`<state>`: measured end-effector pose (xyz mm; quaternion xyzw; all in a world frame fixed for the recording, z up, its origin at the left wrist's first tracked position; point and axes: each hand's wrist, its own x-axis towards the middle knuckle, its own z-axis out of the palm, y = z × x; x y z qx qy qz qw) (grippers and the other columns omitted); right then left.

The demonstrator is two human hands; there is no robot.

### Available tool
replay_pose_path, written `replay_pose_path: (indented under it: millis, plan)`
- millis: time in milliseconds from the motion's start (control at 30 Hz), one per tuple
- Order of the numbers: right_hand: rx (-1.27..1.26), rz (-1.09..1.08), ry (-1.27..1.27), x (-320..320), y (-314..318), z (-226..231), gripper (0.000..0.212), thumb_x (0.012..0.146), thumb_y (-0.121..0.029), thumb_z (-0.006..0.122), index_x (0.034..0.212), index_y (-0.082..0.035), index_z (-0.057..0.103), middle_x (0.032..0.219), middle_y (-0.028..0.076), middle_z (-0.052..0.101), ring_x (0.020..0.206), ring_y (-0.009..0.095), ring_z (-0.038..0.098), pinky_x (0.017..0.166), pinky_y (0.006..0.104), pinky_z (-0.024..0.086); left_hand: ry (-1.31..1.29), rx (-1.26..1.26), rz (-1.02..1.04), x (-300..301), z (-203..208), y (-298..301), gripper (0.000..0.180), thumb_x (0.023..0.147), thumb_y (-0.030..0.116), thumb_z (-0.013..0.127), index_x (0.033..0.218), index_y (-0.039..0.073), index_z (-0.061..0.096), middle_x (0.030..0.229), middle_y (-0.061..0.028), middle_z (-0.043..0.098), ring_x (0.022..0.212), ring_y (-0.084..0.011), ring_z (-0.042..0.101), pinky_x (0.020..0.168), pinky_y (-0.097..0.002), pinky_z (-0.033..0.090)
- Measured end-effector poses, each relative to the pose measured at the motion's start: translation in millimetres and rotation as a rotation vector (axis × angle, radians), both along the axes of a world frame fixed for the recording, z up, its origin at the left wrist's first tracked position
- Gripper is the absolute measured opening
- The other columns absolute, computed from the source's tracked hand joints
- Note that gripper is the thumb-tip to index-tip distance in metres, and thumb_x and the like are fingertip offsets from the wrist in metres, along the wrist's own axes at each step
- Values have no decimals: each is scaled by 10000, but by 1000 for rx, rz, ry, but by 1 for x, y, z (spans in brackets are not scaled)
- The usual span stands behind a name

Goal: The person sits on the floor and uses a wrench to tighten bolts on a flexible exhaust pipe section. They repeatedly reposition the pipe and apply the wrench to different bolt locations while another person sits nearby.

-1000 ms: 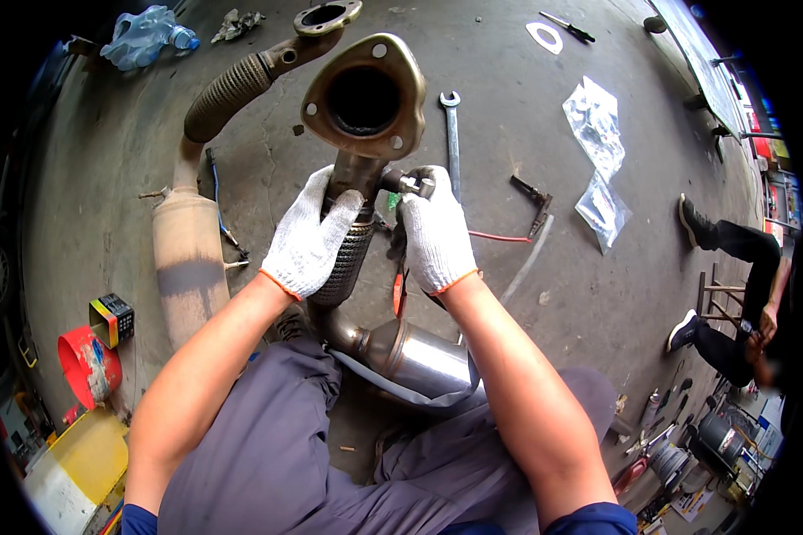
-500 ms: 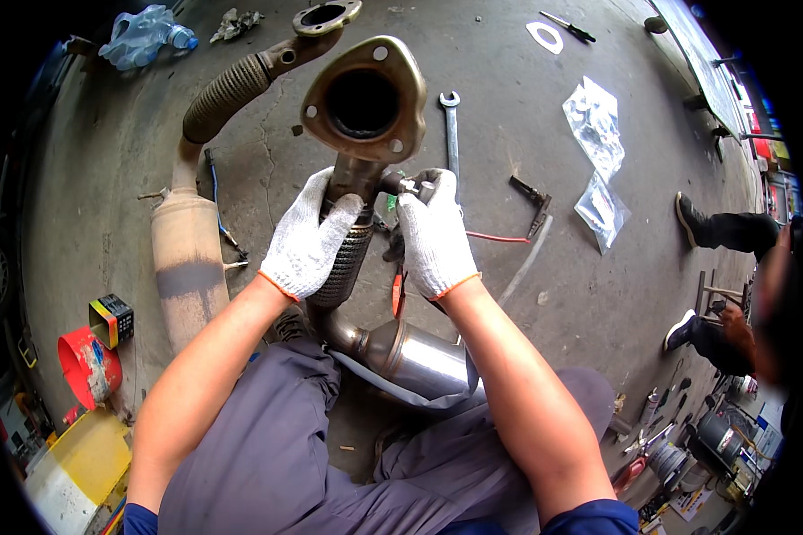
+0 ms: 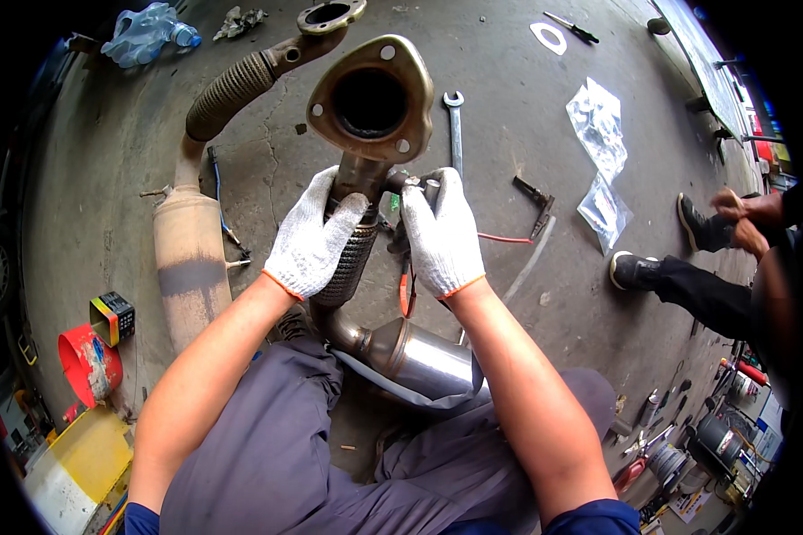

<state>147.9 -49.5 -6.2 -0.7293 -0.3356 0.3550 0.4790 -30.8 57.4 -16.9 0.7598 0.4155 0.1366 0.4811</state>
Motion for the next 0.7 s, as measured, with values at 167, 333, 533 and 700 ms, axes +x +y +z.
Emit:
replay_pose_path:
  millis: [167,333,533,700]
  plan:
    - [16,-69,77,-4,-1,-2,255,1110,-214,669,1137,10,551,832,112,688,702,159,667,644,352,576,-9,-1,-1,1,-1,0,625,1119,535,620,1499,40,580,1313,-279,728,1250,-463,710,1083,-508,538]
    - [3,-106,99,-7,1,7,240,1108,-224,688,1071,2,616,820,74,671,700,118,646,627,318,560,12,1,7,0,-2,0,627,1117,539,622,1503,48,576,1339,-270,722,1269,-456,704,1096,-505,532]
    - [21,-93,139,-5,-1,4,238,1111,-231,680,1082,2,639,830,81,669,717,140,651,665,335,568,8,-2,6,0,-1,0,630,1114,545,626,1503,52,575,1343,-269,722,1274,-456,701,1100,-507,530]
    - [103,-89,-134,-6,-2,-11,207,1091,-192,678,1122,10,644,891,137,701,793,222,676,772,392,580,-7,-13,14,0,-1,0,629,1111,545,634,1493,48,582,1319,-264,730,1253,-452,709,1090,-503,535]
